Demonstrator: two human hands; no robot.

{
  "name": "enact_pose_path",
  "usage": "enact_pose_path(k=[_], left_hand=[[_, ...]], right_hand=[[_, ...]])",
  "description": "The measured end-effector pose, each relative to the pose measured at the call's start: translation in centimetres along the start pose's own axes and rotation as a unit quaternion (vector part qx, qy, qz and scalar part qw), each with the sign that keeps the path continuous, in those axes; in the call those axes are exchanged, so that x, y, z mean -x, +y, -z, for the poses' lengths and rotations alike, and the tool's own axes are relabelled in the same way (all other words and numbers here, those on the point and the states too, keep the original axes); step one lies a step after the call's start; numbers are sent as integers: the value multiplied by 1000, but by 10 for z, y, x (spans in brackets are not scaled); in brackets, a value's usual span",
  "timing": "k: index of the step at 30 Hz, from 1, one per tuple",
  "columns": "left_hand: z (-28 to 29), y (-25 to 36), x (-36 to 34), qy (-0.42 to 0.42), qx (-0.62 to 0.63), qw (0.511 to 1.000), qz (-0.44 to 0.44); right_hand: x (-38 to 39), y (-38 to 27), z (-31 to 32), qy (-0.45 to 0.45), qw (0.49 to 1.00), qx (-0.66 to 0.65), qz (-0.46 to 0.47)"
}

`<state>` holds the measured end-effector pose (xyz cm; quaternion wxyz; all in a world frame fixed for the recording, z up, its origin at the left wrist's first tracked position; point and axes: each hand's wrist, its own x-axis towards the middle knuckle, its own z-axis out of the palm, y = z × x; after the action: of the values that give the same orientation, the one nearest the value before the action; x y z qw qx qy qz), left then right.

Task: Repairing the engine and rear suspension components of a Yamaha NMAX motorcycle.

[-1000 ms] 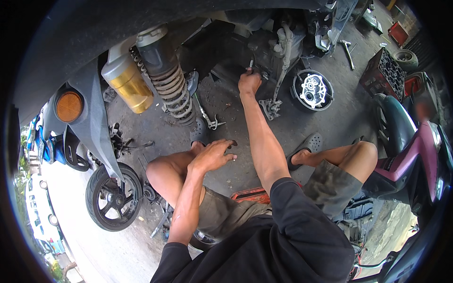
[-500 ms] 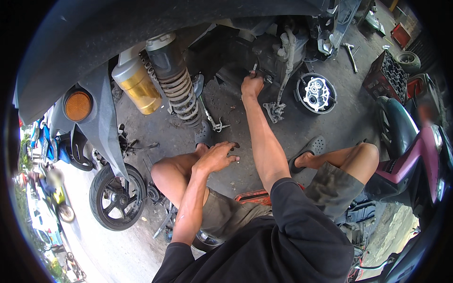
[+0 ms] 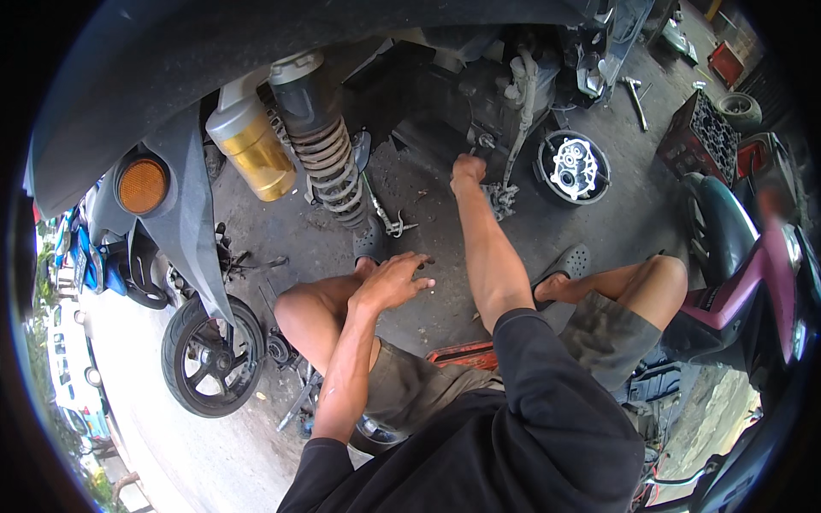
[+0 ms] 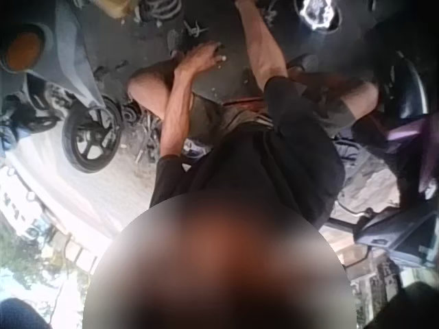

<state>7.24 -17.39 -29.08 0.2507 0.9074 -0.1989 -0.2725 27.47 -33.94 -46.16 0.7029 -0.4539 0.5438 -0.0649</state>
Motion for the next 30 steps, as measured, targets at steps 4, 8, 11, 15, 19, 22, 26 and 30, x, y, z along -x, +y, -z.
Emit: enact_pose_path(k=[4,8,11,15,19,22,26,30], left_hand=[[8,24,-9,-8,-10,999,-34],[9,38,-20,-42,-7,999,-27],[3,27,-9,-39,-1,999,-12],[-2,33,-23,-22,-14,998,-58],[-6,14,-11,-28,-15,999,-4],[-1,9,-1,-31,1,999,-13],[1,33,-16,-56,-13,998,-19],[2,18,-7,-29,1,1000,-6]], right_hand=[[-44,13,52,-12,956,203,213],[-24,24,69,-16,874,319,365],[34,-21,51,-68,907,259,325],[-22,-33,58,-46,962,170,208],[8,-11,64,-49,909,280,303],[57,-47,55,-120,902,200,362],[-10,-41,48,-134,971,99,174],[72,-66,47,-208,964,-118,120]])
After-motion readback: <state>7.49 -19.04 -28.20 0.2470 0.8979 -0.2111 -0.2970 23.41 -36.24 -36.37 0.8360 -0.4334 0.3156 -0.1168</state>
